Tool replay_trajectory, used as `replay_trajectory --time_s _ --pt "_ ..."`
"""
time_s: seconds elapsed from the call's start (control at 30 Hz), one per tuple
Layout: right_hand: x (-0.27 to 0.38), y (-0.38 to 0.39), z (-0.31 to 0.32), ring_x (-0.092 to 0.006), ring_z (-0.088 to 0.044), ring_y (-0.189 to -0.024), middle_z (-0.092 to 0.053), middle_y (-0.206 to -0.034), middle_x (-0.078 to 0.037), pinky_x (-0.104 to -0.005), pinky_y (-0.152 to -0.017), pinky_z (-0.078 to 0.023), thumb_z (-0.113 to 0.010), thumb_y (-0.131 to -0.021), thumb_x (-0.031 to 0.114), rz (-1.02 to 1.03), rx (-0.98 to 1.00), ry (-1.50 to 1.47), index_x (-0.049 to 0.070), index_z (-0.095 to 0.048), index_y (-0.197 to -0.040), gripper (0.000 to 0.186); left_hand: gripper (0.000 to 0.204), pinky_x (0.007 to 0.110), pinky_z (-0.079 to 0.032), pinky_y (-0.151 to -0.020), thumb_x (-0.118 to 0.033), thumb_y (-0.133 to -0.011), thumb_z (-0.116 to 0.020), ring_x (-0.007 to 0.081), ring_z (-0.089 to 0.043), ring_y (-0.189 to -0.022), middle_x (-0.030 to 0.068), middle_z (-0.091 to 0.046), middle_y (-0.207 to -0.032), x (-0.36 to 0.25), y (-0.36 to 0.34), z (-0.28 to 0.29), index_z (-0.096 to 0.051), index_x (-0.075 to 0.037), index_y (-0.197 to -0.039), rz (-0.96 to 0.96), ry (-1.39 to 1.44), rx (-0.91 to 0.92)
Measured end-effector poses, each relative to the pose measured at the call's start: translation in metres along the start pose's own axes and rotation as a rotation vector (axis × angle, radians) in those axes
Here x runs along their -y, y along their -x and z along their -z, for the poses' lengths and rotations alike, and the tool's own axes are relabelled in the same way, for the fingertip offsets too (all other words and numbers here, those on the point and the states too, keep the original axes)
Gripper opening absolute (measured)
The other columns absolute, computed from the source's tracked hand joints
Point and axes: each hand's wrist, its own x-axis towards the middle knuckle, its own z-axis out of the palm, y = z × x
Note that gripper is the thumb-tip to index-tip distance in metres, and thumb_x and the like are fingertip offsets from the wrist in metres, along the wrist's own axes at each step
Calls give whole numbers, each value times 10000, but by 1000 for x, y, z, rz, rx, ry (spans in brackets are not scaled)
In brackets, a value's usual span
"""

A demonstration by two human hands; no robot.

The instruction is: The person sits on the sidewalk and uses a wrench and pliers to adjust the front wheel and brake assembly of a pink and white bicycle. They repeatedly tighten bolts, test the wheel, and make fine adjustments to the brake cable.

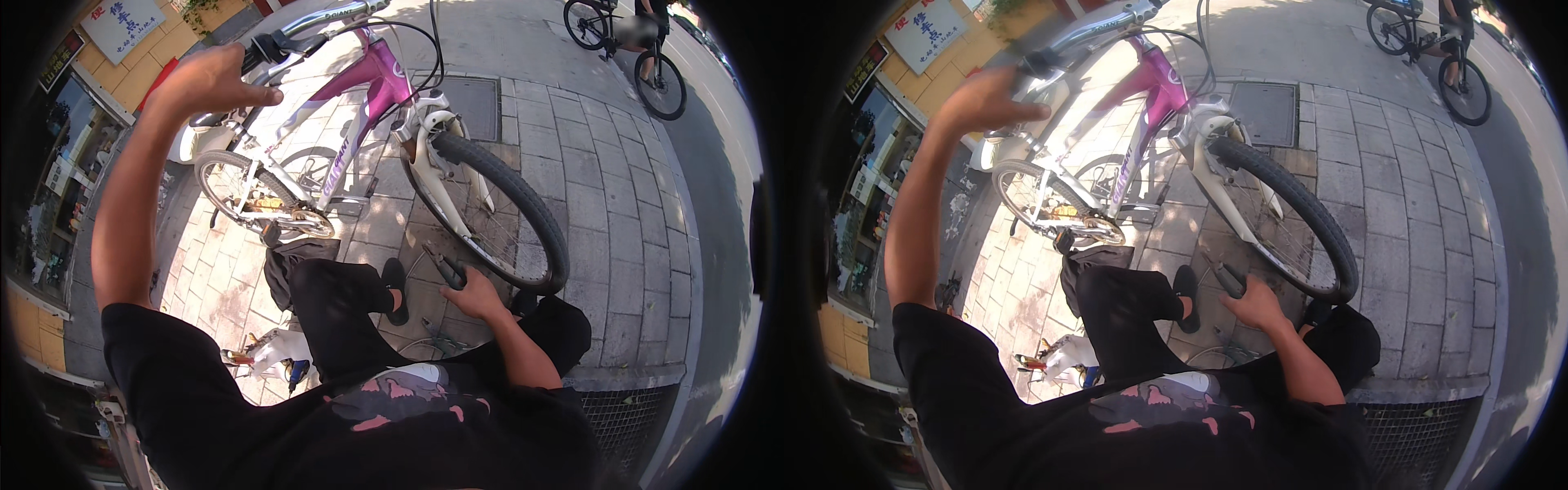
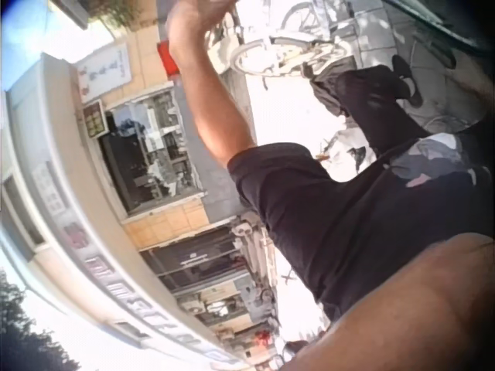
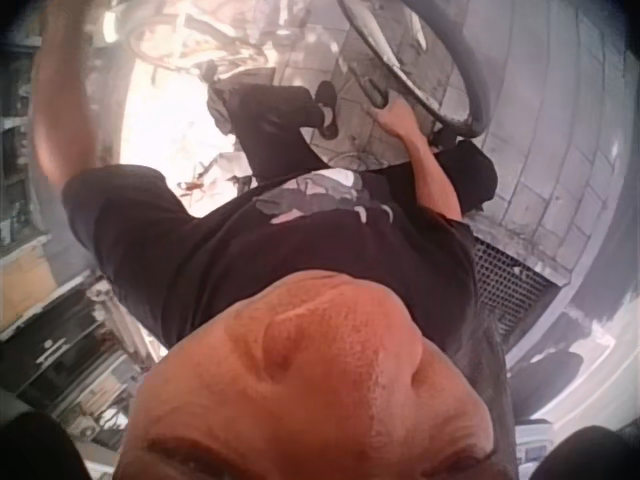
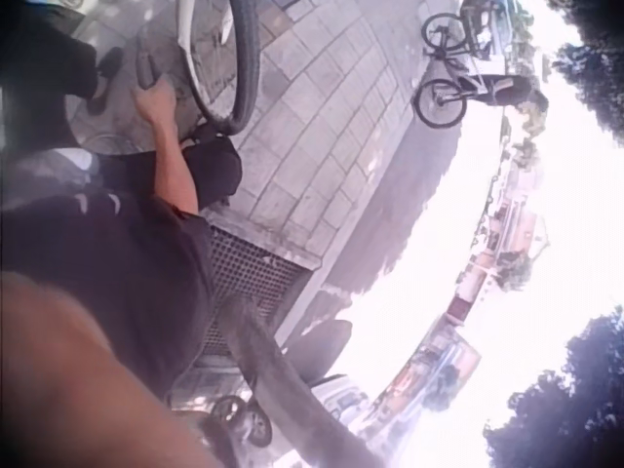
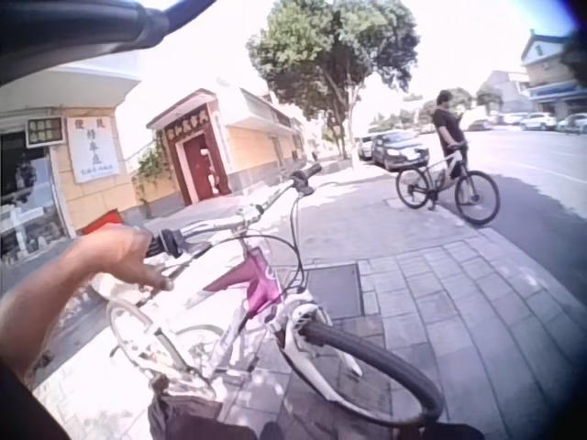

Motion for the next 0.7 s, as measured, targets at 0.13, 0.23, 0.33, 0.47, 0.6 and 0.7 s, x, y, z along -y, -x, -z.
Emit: replay_trajectory --time_s 0.13,0.23,0.33,0.47,0.6,0.7 --pt "-4 0 -1 -447 -705 -1152 -729 -1198 -297 -486 -999 -545 -813 -829 524 0 12 -1 -50 -684 -1232 713 1061 427 -576 -995 -767 -770 -821 387 -743 -1144 287 -753 -1172 0 -8 -14 -627 42 -1429 23 46 -59" --pt "-6 3 -2 -450 -702 -1152 -726 -1201 -295 -489 -999 -544 -811 -829 531 -4 8 32 -56 -677 -1234 726 932 447 -591 -969 -681 -804 -813 392 -755 -1091 294 -758 -1120 -20 2 -8 -643 47 -1361 34 -70 -31" --pt "-3 1 -2 -453 -698 -1155 -721 -1207 -296 -491 -1001 -544 -809 -832 538 -9 21 68 -58 -672 -1233 731 745 476 -602 -924 -526 -815 -817 395 -760 -1024 281 -758 -1073 -17 0 -22 -651 33 -1278 67 -72 -180" --pt "4 3 0 -455 -692 -1164 -713 -1226 -299 -490 -1015 -542 -807 -832 537 -9 38 82 -54 -672 -1235 727 402 540 -599 -878 -218 -785 -726 463 -742 -921 322 -737 -957 1 -3 -23 -657 47 -1079 -93 -79 -346" --pt "2 2 2 -451 -685 -1183 -708 -1247 -293 -488 -1029 -539 -807 -831 529 -27 36 101 -47 -667 -1256 729 455 536 -607 -865 -321 -823 -782 440 -756 -914 302 -744 -930 -1 -6 -24 -667 39 -1076 -90 -85 -327" --pt "2 2 2 -447 -679 -1200 -705 -1261 -289 -484 -1033 -537 -809 -828 523 -12 51 86 -44 -660 -1275 736 706 506 -619 -884 -567 -830 -832 408 -781 -970 296 -756 -935 -1 -6 -26 -689 55 -1132 -38 -36 -226"
